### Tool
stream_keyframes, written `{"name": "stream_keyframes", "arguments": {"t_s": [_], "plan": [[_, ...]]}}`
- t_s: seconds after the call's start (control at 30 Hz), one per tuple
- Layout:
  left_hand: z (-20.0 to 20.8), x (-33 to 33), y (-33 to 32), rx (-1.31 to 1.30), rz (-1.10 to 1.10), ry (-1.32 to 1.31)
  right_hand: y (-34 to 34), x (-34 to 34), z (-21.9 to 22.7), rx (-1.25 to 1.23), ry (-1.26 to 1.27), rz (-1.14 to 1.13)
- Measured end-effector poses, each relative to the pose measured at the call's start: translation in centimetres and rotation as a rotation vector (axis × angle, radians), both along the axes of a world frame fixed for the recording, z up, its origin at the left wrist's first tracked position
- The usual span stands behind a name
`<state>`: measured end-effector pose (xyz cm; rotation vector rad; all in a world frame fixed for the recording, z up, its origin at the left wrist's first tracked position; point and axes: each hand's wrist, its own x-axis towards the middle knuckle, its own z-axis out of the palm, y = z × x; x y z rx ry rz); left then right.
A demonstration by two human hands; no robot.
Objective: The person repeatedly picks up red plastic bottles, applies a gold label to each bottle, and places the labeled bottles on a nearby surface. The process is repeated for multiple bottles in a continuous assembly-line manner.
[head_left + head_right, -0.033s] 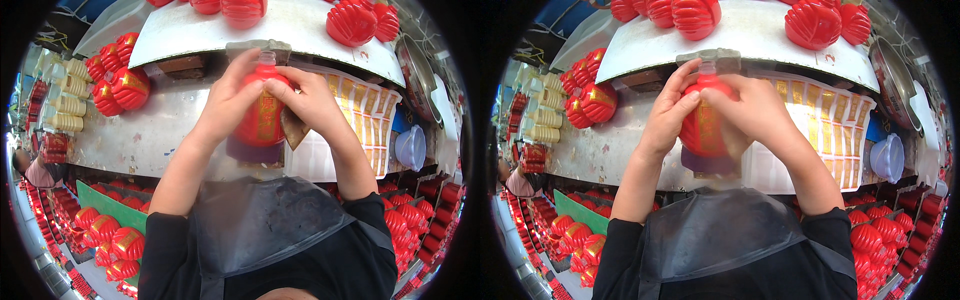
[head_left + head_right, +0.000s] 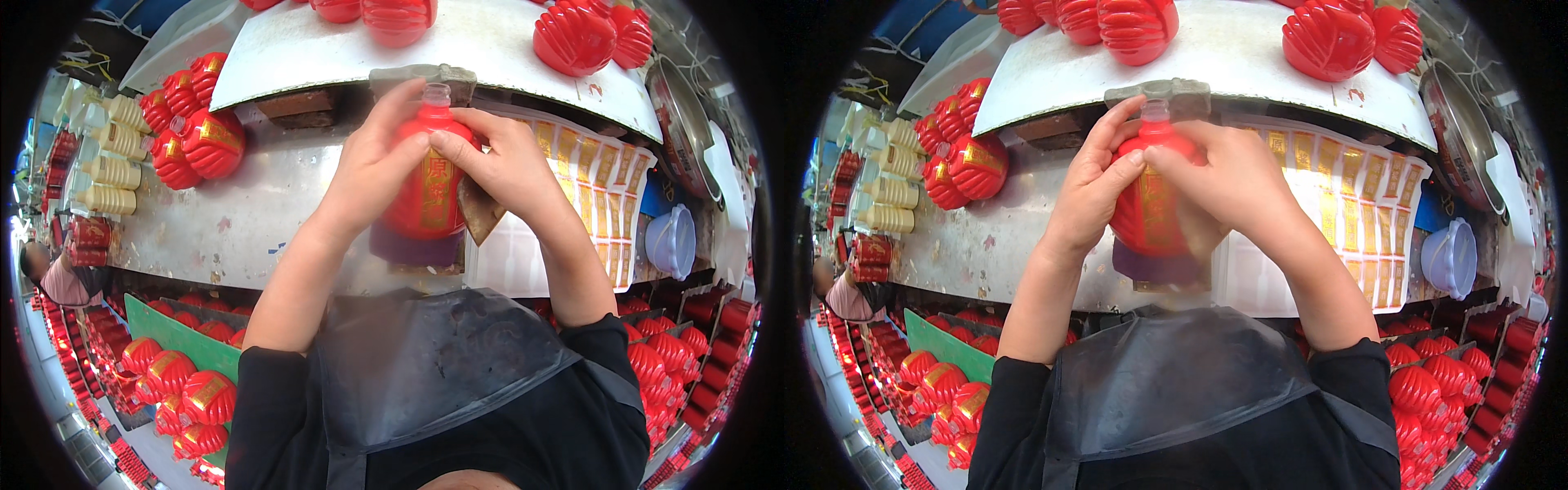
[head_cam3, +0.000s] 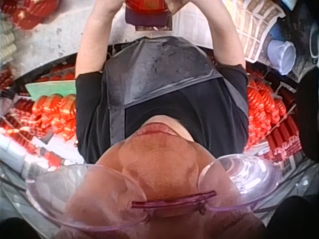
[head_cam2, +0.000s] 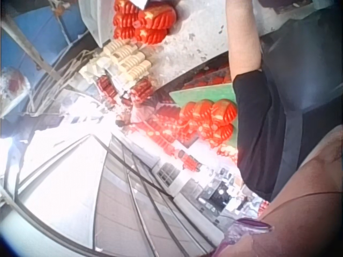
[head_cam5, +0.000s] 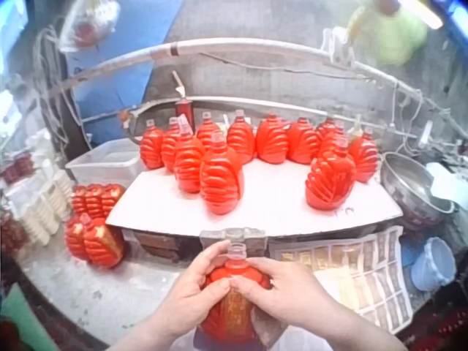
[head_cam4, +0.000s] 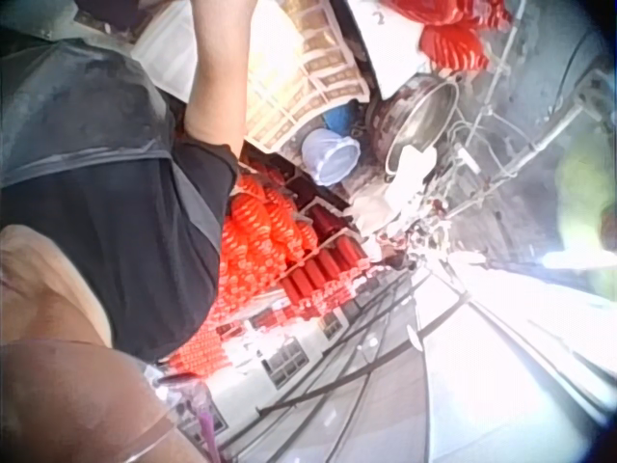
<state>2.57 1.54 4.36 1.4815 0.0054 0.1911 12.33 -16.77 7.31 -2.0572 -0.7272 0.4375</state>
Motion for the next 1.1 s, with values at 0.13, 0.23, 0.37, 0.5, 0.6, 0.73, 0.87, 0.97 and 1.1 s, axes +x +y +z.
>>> {"name": "stream_keyframes", "arguments": {"t_s": [0.13,0.23,0.37,0.5,0.6,0.73,0.87,0.97,1.1], "plan": [[-0.2,-0.1,0.0,-0.001,-0.013,-0.028,0.1,0.1,-0.7,0.036,0.001,0.005],[-0.1,0.1,-0.1,0.014,0.009,0.007,-0.1,0.6,-2.0,0.121,-0.034,0.002],[0.4,0.3,-0.1,0.136,0.056,0.032,-1.3,2.7,-1.9,0.051,0.384,-0.077],[0.4,1.1,0.0,0.141,0.100,0.081,-3.2,1.6,0.3,0.460,0.493,-0.099],[0.1,1.8,0.1,0.041,0.112,0.105,-3.2,-1.2,0.8,0.458,0.249,-0.049],[-0.2,1.9,-0.3,-0.067,0.102,0.084,-1.4,-1.5,0.4,0.241,-0.607,-0.142],[-0.2,1.6,0.3,-0.046,0.109,0.070,-0.7,-0.6,1.1,0.345,-0.661,-0.086],[-0.5,1.7,0.5,-0.026,0.098,0.039,0.0,-0.5,2.0,0.284,-0.823,0.139],[-0.8,2.5,1.1,-0.083,0.084,0.083,1.1,1.3,2.3,0.221,-0.770,0.062]]}}
